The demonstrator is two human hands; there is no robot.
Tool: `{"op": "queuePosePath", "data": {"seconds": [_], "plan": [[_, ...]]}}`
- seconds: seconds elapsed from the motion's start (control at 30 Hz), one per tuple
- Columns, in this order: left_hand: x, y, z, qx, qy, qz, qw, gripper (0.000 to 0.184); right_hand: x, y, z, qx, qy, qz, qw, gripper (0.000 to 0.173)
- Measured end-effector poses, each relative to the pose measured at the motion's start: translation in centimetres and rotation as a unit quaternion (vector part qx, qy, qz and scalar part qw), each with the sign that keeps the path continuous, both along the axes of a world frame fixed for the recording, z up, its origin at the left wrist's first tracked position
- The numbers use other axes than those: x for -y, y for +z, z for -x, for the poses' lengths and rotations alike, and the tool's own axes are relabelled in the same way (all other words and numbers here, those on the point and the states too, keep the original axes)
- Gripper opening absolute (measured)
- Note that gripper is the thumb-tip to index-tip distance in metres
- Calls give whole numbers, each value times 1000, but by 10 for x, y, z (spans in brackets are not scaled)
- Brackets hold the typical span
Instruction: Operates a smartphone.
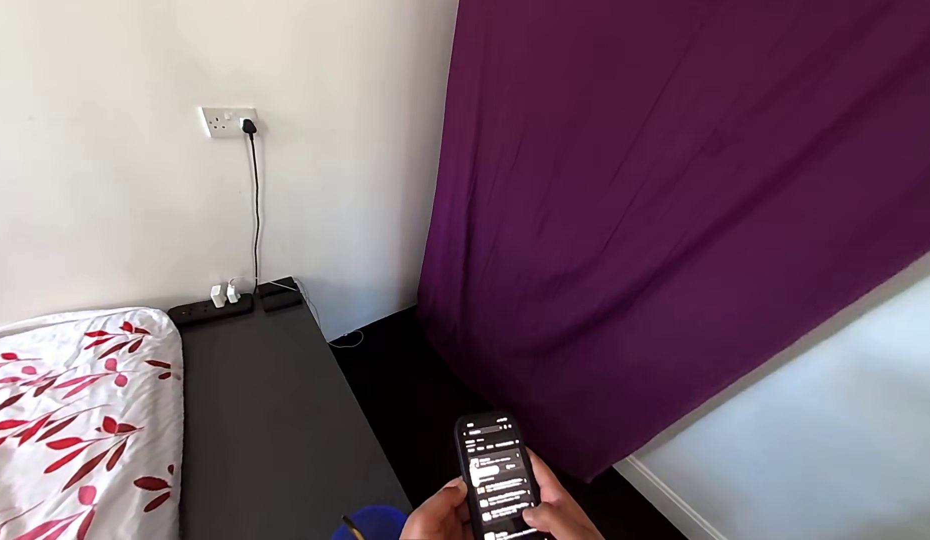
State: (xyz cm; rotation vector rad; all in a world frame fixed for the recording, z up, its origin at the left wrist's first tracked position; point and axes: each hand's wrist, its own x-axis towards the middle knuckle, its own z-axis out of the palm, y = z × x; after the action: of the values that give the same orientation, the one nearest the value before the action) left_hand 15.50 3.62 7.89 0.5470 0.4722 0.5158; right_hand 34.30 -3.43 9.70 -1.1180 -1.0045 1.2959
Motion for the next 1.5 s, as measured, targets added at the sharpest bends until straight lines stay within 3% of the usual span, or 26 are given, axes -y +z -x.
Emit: {"op": "queuePosePath", "data": {"seconds": [0.43,0.6,0.73,1.2,1.5], "plan": [[-6,1,-2,6,4,6,1000,45,-5,2,-4,-12,30,-10,999,84],[-7,0,-1,1,10,5,1000,49,-6,-2,-13,-1,101,-47,994,105],[-9,1,1,-4,7,-1,1000,47,-8,-9,-13,-13,103,-58,993,117],[-8,-2,1,-15,-2,-21,1000,45,-8,-12,-14,-35,56,-25,998,80],[-5,-2,-1,-22,-11,-8,1000,40,-3,-17,-16,-15,60,-16,998,87]]}}
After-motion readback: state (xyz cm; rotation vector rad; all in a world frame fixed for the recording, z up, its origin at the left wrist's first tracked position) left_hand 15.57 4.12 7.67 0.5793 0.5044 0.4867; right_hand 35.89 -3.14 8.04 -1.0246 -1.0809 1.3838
